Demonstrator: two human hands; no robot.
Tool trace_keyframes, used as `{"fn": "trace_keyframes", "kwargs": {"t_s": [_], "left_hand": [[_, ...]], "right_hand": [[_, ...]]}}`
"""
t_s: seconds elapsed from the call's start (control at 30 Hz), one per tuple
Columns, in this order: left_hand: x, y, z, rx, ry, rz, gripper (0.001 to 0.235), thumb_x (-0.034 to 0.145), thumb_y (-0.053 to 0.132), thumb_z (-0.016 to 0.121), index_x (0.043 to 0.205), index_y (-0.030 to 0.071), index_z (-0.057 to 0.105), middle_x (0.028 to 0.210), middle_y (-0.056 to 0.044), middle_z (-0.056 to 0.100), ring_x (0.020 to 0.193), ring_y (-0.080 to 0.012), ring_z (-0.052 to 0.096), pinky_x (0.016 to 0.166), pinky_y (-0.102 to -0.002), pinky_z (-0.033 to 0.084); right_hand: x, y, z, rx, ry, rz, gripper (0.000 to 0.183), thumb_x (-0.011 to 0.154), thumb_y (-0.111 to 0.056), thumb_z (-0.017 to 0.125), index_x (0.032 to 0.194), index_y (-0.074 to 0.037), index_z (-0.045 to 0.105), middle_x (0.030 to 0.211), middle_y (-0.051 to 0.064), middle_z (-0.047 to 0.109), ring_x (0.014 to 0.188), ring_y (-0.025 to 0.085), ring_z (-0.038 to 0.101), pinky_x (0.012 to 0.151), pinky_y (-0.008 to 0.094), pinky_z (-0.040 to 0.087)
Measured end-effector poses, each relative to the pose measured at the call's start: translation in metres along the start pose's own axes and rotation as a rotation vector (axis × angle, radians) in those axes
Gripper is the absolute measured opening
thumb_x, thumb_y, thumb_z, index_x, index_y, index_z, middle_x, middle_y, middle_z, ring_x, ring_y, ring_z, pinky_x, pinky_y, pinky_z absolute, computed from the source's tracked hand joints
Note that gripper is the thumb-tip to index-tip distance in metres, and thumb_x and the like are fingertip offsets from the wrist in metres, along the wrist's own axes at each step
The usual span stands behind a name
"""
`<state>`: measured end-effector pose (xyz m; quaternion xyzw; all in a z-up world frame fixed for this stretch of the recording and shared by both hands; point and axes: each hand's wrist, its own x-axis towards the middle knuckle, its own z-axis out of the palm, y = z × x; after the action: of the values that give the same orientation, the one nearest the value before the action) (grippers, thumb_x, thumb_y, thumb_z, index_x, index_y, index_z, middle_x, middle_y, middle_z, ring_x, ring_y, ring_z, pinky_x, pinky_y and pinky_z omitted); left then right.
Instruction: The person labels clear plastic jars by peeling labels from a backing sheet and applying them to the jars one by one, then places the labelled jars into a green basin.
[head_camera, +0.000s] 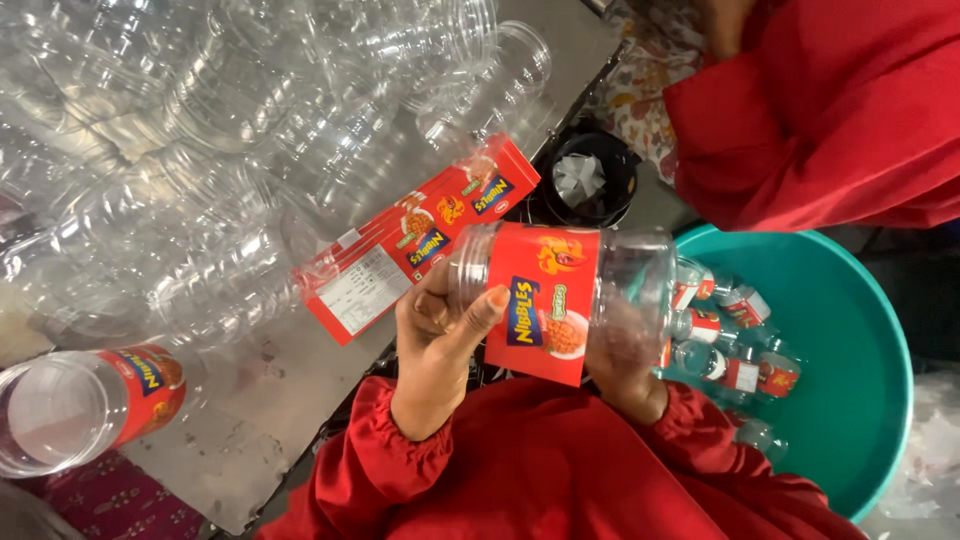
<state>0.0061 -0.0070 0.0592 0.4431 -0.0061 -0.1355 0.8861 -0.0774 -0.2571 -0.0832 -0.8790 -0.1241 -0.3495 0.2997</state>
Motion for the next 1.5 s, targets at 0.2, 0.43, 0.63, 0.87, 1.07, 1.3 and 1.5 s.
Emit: {"fn": "trace_keyframes", "kwargs": {"t_s": [0.2, 0.43, 0.63, 0.87, 1.07, 1.3, 1.5], "left_hand": [[0.0, 0.01, 0.003, 0.104, -0.115, -0.005, 0.062, 0.091, -0.002, 0.071, 0.146, -0.002, 0.045, 0.122, -0.003, 0.068, 0.109, -0.0093, 0.067, 0.094, -0.027, 0.057], [-0.004, -0.003, 0.001, 0.416, -0.232, -0.046, 0.057, 0.092, -0.005, 0.068, 0.145, -0.004, 0.049, 0.107, -0.006, 0.076, 0.096, -0.0129, 0.077, 0.086, -0.027, 0.06], [-0.019, -0.026, 0.01, 0.698, -0.058, -0.004, 0.044, 0.1, 0.002, 0.07, 0.142, -0.001, 0.06, 0.078, -0.013, 0.073, 0.062, -0.0168, 0.059, 0.06, -0.029, 0.049], [-0.014, -0.052, 0.016, 1.029, -0.124, 0.679, 0.023, 0.091, 0.018, 0.083, 0.101, 0.008, 0.065, 0.079, -0.005, 0.07, 0.071, -0.0238, 0.069, 0.075, -0.038, 0.055], [0.01, -0.061, -0.013, 1.185, -0.378, 0.972, 0.037, 0.094, 0.027, 0.082, 0.114, 0.001, 0.067, 0.098, -0.01, 0.07, 0.095, -0.028, 0.069, 0.095, -0.046, 0.056], [0.046, -0.062, -0.076, 1.915, 0.033, 0.733, 0.039, 0.086, 0.02, 0.069, 0.117, -0.004, 0.069, 0.126, -0.018, 0.067, 0.122, -0.0338, 0.065, 0.103, -0.041, 0.053], [0.043, -0.07, -0.095, 1.732, 0.011, 0.848, 0.013, 0.092, 0.003, 0.071, 0.103, -0.003, 0.07, 0.108, -0.013, 0.068, 0.106, -0.0298, 0.07, 0.102, -0.044, 0.057]], "right_hand": [[0.058, -0.049, -0.026, 0.105, -0.289, 0.009, 0.039, 0.07, -0.007, 0.08, 0.108, -0.013, 0.076, 0.119, 0.001, 0.067, 0.11, 0.027, 0.062, 0.113, 0.054, 0.038], [0.108, -0.06, -0.038, 0.037, -0.003, -0.385, 0.03, 0.071, -0.031, 0.093, 0.096, -0.027, 0.077, 0.112, -0.002, 0.062, 0.11, 0.027, 0.051, 0.109, 0.053, 0.032], [0.104, -0.062, -0.031, 0.304, -0.111, 0.305, 0.026, 0.07, -0.017, 0.093, 0.093, -0.014, 0.082, 0.101, -0.001, 0.057, 0.105, 0.015, 0.056, 0.093, 0.035, 0.046], [0.108, -0.052, -0.006, 0.694, 0.008, 0.64, 0.073, 0.089, -0.041, 0.08, 0.144, -0.003, 0.05, 0.141, 0.015, 0.054, 0.132, 0.027, 0.053, 0.112, 0.041, 0.045], [0.112, -0.014, -0.043, 1.024, -0.125, 0.758, 0.049, 0.102, -0.029, 0.067, 0.14, 0.001, 0.06, 0.143, 0.019, 0.057, 0.133, 0.026, 0.058, 0.12, 0.041, 0.048], [0.124, -0.001, -0.127, 0.189, -0.379, 0.811, 0.027, 0.083, 0.003, 0.06, 0.102, -0.007, 0.078, 0.119, 0.008, 0.076, 0.09, 0.019, 0.069, 0.068, 0.028, 0.057], [0.132, -0.003, -0.006, 0.231, -0.495, 0.234, 0.05, 0.083, -0.021, 0.083, 0.13, -0.011, 0.069, 0.136, 0.012, 0.066, 0.123, 0.032, 0.064, 0.103, 0.042, 0.052]]}}
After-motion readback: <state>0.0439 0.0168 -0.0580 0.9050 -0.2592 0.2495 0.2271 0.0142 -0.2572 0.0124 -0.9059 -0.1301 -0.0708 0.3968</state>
